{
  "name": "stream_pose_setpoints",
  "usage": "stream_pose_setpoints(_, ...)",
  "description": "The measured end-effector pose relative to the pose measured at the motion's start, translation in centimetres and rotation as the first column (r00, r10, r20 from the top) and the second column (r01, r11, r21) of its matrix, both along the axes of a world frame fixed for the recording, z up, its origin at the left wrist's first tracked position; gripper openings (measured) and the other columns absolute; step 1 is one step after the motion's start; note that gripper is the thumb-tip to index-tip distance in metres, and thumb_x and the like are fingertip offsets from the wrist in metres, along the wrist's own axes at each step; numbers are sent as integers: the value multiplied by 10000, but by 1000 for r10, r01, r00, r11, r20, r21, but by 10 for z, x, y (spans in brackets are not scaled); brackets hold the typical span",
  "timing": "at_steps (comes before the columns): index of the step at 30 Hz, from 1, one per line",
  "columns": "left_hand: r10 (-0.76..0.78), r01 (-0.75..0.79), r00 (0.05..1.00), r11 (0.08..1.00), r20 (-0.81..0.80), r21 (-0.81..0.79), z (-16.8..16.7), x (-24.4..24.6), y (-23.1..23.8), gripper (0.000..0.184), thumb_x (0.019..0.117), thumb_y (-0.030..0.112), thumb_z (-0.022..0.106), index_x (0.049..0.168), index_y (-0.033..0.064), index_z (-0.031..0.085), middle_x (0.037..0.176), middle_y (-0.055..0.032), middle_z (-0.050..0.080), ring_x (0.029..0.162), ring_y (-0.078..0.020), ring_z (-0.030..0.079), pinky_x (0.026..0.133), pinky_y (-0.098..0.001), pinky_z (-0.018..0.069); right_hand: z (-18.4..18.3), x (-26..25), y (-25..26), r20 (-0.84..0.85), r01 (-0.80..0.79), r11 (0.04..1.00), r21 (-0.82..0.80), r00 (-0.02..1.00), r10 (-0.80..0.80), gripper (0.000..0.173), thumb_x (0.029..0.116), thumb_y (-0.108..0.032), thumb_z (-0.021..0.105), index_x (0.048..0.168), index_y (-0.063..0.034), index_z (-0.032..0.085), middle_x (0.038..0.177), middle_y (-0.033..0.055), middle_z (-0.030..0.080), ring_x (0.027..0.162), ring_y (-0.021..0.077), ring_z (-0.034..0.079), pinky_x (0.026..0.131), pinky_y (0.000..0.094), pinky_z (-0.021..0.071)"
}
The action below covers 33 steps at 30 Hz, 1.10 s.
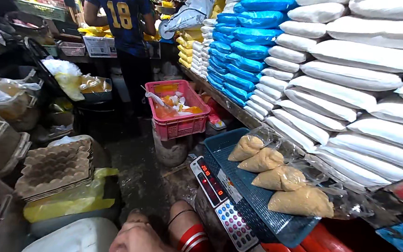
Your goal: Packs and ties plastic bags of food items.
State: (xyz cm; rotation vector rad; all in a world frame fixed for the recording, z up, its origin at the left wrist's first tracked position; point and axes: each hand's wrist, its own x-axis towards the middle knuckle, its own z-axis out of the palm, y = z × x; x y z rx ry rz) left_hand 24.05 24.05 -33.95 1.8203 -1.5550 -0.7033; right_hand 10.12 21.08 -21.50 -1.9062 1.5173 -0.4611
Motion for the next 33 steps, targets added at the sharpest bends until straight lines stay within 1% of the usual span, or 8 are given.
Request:
stream_pose_setpoints(6, -101, 106, 942, 994, 320, 2, 1, -5, -9, 489, 972, 359, 548, 1157, -76, 675, 1089, -273, 710, 1035, -437, 693, 900, -617, 533, 8, 2, -14, -18, -232, 896, -379, 970, 244, 213, 942, -186, 640, 1110, -183, 771, 1096, 27, 706, 1038, 188, 675, 886, 406, 575)
stream_pose_setpoints(8, -279, 170, 909, 926, 308, 338, 72, -14, -8, 507, 1029, 271, 502, 1324, -137, 565, 1297, -326, 620, 1231, -441, 602, 1069, -537, 442, 11, 7, -6, -229, -360, 800, -479, 932, 282, 214, 954, -236, 635, 1128, -217, 760, 1117, -13, 721, 1080, 178, 659, 887, 408, 533)
stream_pose_setpoints(11, -243, 127, 951, 871, 192, 475, 123, -27, -20, 450, 1078, 157, 429, 1429, -117, 488, 1439, -293, 537, 1353, -378, 526, 1158, -446, 369, -17, 18, 9, -521, -469, 819, -331, 815, 256, 301, 1001, -230, 557, 1219, -82, 701, 1269, 121, 704, 1320, 346, 578, 1106, 643, 399)
stream_pose_setpoints(13, -257, 142, 921, 922, 293, 361, 79, -22, -23, 455, 1079, 256, 404, 1429, 8, 556, 1426, -198, 590, 1294, -348, 593, 1072, -517, 465, -36, 18, 10, -627, -429, 891, -149, 738, 251, 449, 1032, -156, 507, 1438, 34, 533, 1421, 276, 578, 1424, 495, 431, 1156, 784, 198)
stream_pose_setpoints(16, -228, 210, 881, 974, 413, 91, -4, -9, -27, 439, 1038, 384, 419, 1334, 175, 666, 1387, -62, 637, 1216, -286, 650, 908, -564, 569, -57, 3, 9, -657, -303, 921, -245, 751, 72, 326, 1003, -108, 562, 1312, -41, 642, 1251, 148, 702, 1261, 328, 621, 1157, 628, 352)
stream_pose_setpoints(21, -325, 303, 862, 946, 388, 117, -12, -1, -22, 451, 1057, 387, 370, 1359, 196, 646, 1511, 9, 544, 1320, -221, 585, 994, -498, 547, -51, 4, 15, -622, -404, 871, -280, 768, 156, 180, 938, -163, 603, 1035, -73, 725, 844, 91, 733, 873, 282, 716, 943, 537, 507)
stream_pose_setpoints(24, -307, 285, 890, 952, 337, 112, -7, 3, -21, 539, 1010, 433, 427, 1434, 148, 598, 1548, -38, 510, 1432, -242, 475, 1140, -515, 426, -40, 3, 5, -536, -414, 893, -177, 801, 266, 171, 949, -181, 624, 1048, -80, 720, 894, 103, 735, 920, 311, 710, 1032, 606, 448)
stream_pose_setpoints(33, -351, 300, 906, 927, 238, 226, -2, 22, -35, 474, 1048, 409, 377, 1424, 218, 594, 1478, -39, 573, 1238, -295, 640, 967, -622, 530, -35, 1, -4, -457, -460, 887, -34, 796, 396, 248, 998, -247, 570, 1064, -42, 692, 862, 127, 723, 874, 318, 704, 1029, 619, 436)
